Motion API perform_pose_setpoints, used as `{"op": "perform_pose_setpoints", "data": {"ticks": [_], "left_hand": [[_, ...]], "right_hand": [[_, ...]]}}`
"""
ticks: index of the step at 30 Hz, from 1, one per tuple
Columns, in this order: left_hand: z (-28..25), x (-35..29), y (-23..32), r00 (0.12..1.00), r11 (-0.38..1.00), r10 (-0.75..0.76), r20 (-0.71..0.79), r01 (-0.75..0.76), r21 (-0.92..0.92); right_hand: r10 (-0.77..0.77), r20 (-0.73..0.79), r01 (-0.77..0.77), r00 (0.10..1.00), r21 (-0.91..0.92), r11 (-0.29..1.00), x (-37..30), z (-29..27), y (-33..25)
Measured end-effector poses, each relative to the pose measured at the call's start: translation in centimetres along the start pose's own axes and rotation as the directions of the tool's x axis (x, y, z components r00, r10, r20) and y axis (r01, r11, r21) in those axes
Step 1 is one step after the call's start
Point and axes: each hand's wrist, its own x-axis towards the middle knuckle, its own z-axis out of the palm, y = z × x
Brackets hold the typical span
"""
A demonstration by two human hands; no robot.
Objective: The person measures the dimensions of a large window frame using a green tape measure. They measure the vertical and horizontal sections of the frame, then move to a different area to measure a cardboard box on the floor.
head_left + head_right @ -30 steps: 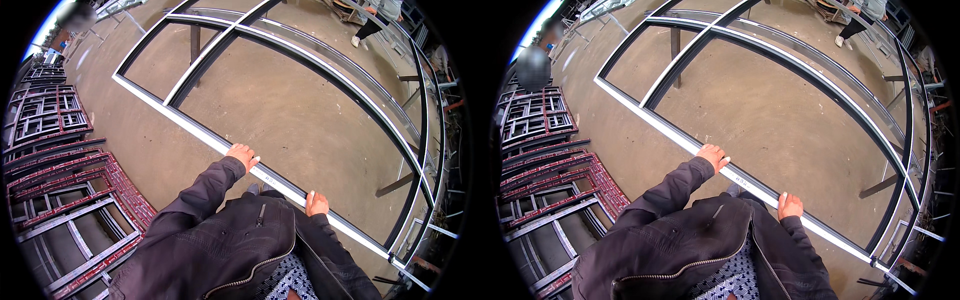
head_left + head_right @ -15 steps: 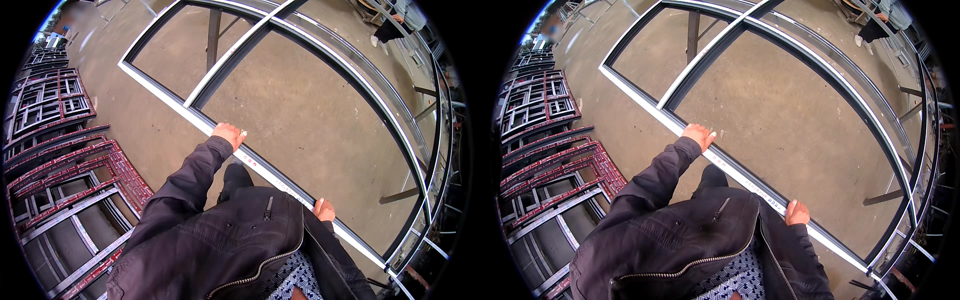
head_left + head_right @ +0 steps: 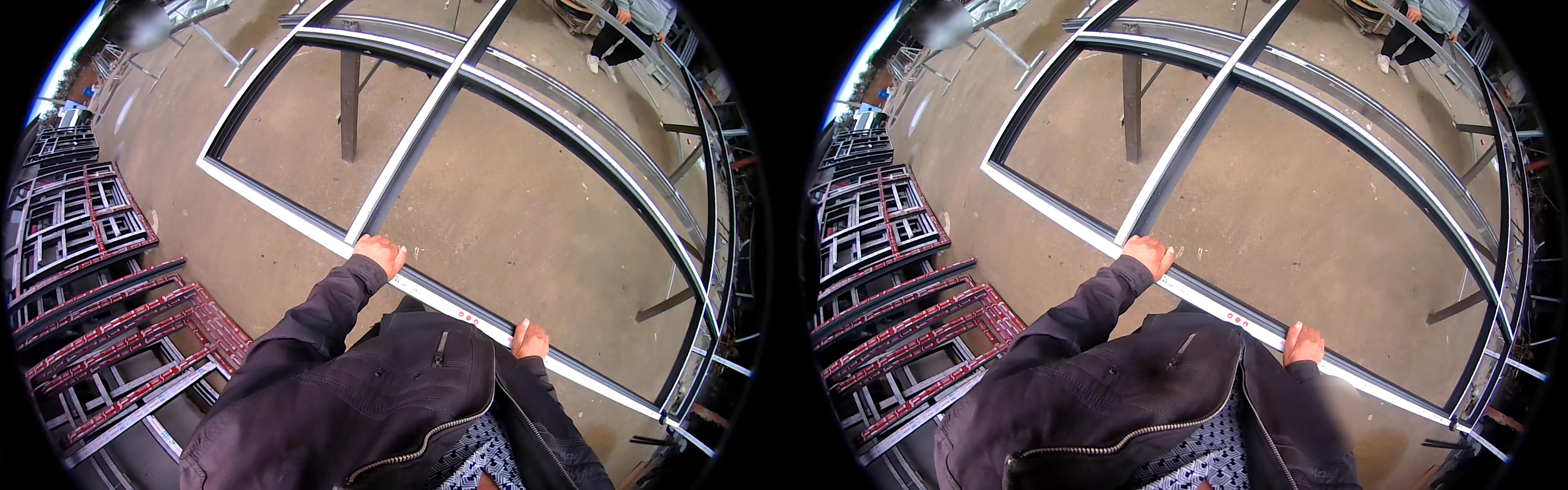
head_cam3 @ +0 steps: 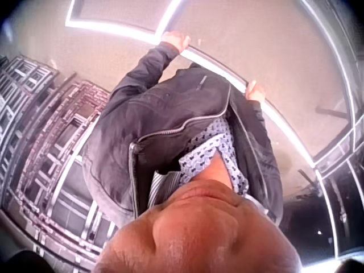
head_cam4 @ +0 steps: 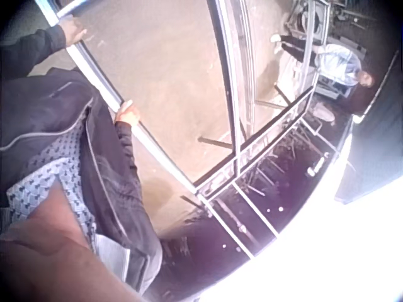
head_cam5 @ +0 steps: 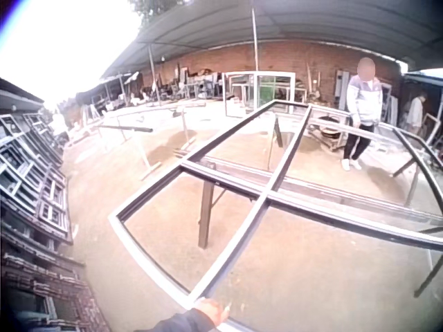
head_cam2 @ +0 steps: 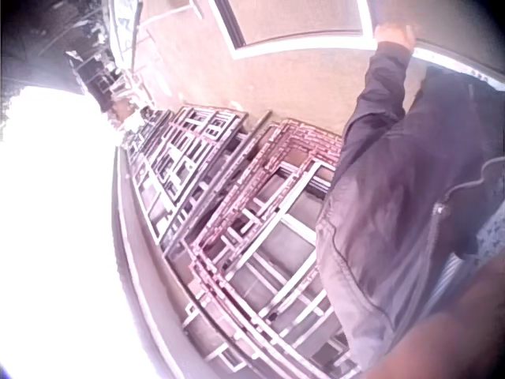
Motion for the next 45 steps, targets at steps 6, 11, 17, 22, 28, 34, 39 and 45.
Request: {"op": "perform_pose_setpoints", "data": {"ticks": [6,11,17,22,28,34,39,45], "left_hand": [[0.3,0.0,-0.4,0.997,0.996,0.063,-0.051,-0.060,0.059],[1.0,0.5,-0.7,0.997,0.996,0.068,-0.021,-0.066,0.067],[-1.6,0.9,-0.7,0.949,0.998,0.062,0.309,-0.064,-0.001],[-2.7,1.1,-3.5,0.862,0.970,0.241,0.446,-0.204,-0.129],[-2.8,2.3,-4.1,0.742,0.979,0.204,0.638,-0.165,-0.122],[-2.4,2.5,-3.6,0.702,0.996,0.036,0.712,-0.080,0.029],[-1.9,3.2,-3.8,0.668,0.995,0.066,0.741,-0.102,0.004],[-2.5,2.7,-5.2,0.752,0.993,0.112,0.650,-0.104,-0.050]], "right_hand": [[0.026,-0.081,-0.027,0.996,-0.008,1.000,0.7,-0.9,-1.4],[0.030,-0.159,-0.025,0.987,0.037,0.999,0.9,-2.0,-1.8],[0.072,-0.144,-0.066,0.987,0.043,0.997,0.3,-2.2,-1.8],[0.060,-0.151,-0.054,0.987,0.041,0.998,0.5,-2.4,-2.1],[0.059,-0.154,-0.053,0.986,0.046,0.998,0.5,-1.7,-1.6],[0.055,-0.159,-0.050,0.986,0.034,0.998,0.5,-1.5,-2.0],[0.099,-0.140,-0.094,0.985,0.045,0.995,-0.1,-1.7,-2.0],[0.102,-0.150,-0.079,0.983,0.153,0.985,0.9,-4.3,-3.1]]}}
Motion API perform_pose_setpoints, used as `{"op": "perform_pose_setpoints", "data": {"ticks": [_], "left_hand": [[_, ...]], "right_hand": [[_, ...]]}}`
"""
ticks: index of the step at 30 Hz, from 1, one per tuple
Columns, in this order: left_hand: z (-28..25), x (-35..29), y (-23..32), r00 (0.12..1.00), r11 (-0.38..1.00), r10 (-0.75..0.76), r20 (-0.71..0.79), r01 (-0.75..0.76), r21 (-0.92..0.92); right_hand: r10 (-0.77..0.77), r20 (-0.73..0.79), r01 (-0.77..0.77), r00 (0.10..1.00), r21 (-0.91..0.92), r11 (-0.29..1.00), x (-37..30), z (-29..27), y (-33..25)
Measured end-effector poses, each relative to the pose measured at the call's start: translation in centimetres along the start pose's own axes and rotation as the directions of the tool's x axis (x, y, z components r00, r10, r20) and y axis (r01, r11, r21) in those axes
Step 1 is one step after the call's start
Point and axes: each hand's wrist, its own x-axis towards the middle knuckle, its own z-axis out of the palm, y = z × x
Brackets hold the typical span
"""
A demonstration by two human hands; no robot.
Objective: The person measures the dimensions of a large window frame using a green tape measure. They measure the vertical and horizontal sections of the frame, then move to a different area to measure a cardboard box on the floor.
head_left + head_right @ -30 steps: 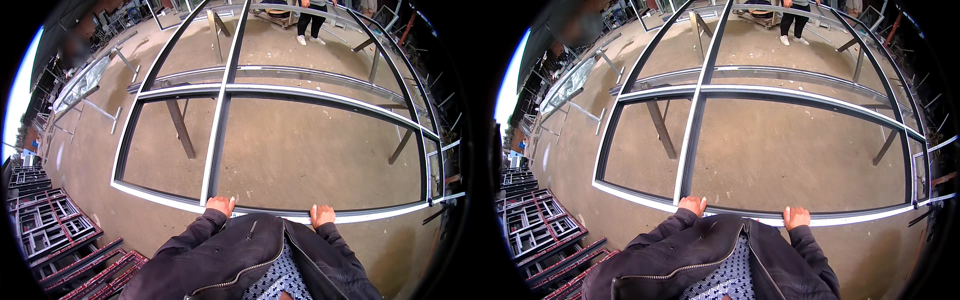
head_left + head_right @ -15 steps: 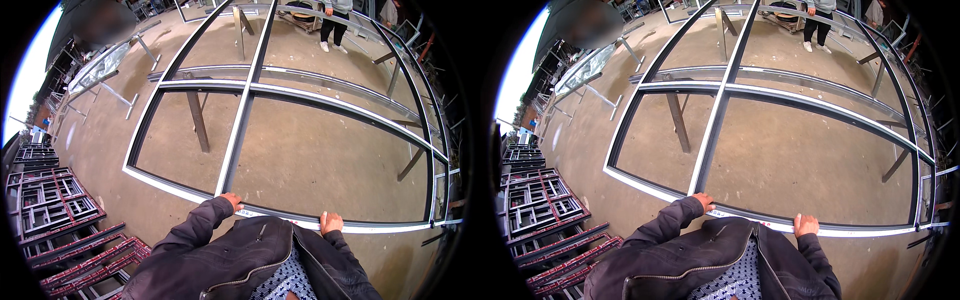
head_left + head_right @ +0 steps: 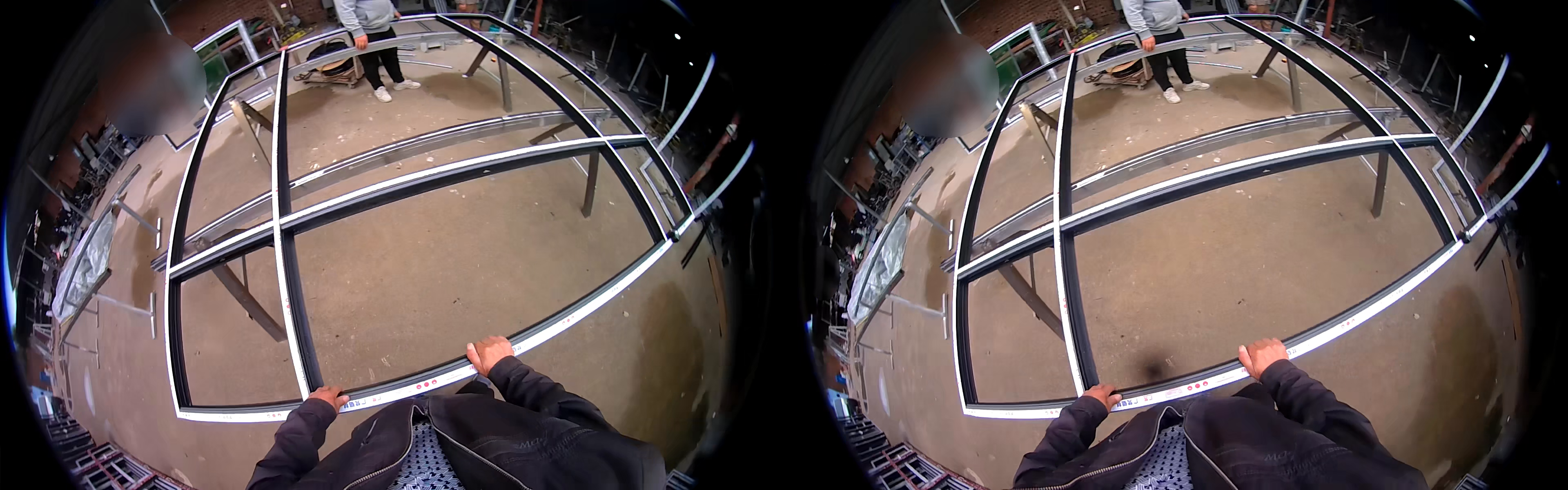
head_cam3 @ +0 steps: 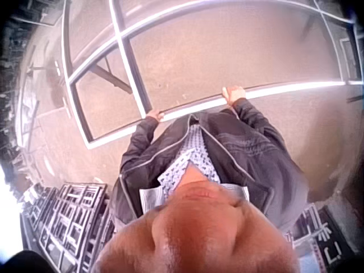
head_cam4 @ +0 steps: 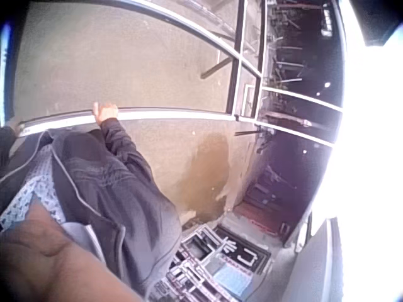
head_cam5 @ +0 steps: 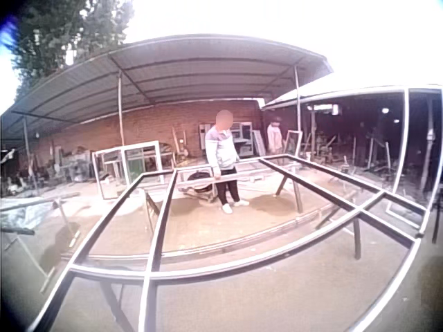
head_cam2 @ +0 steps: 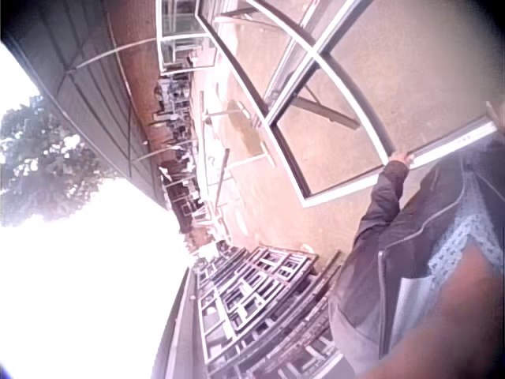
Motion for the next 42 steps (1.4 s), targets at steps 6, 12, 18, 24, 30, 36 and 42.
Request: {"op": "perform_pose_setpoints", "data": {"ticks": [6,12,18,24,30,36,42], "left_hand": [[0.5,0.2,0.1,0.991,0.997,0.079,-0.112,-0.077,0.021],[1.6,1.9,6.7,0.986,0.994,0.101,-0.132,-0.094,0.059],[4.1,4.3,19.4,0.958,0.987,0.162,-0.236,-0.160,0.028],[6.9,9.4,29.6,0.902,0.950,0.312,-0.298,-0.302,0.079],[8.6,14.5,41.7,0.890,0.915,0.403,-0.214,-0.395,0.081],[7.0,15.9,55.8,0.913,0.911,0.408,0.006,-0.407,0.073],[7.8,20.0,67.5,0.895,0.887,0.436,0.094,-0.445,0.121]], "right_hand": [[0.005,0.037,-0.006,0.999,0.026,1.000,-0.8,-0.1,1.4],[-0.081,-0.238,0.133,0.968,0.211,0.968,-2.8,-1.1,2.8],[-0.002,-0.360,0.108,0.933,0.275,0.955,-8.9,-4.1,9.1],[0.260,-0.306,-0.161,0.916,0.314,0.936,-18.2,-5.6,19.5],[0.558,-0.298,-0.476,0.774,0.307,0.824,-28.0,-8.3,26.5],[0.780,-0.296,-0.687,0.552,0.370,0.626,-34.5,-7.6,29.3],[0.882,-0.139,-0.728,0.449,0.516,0.452,-35.9,-5.6,33.0]]}}
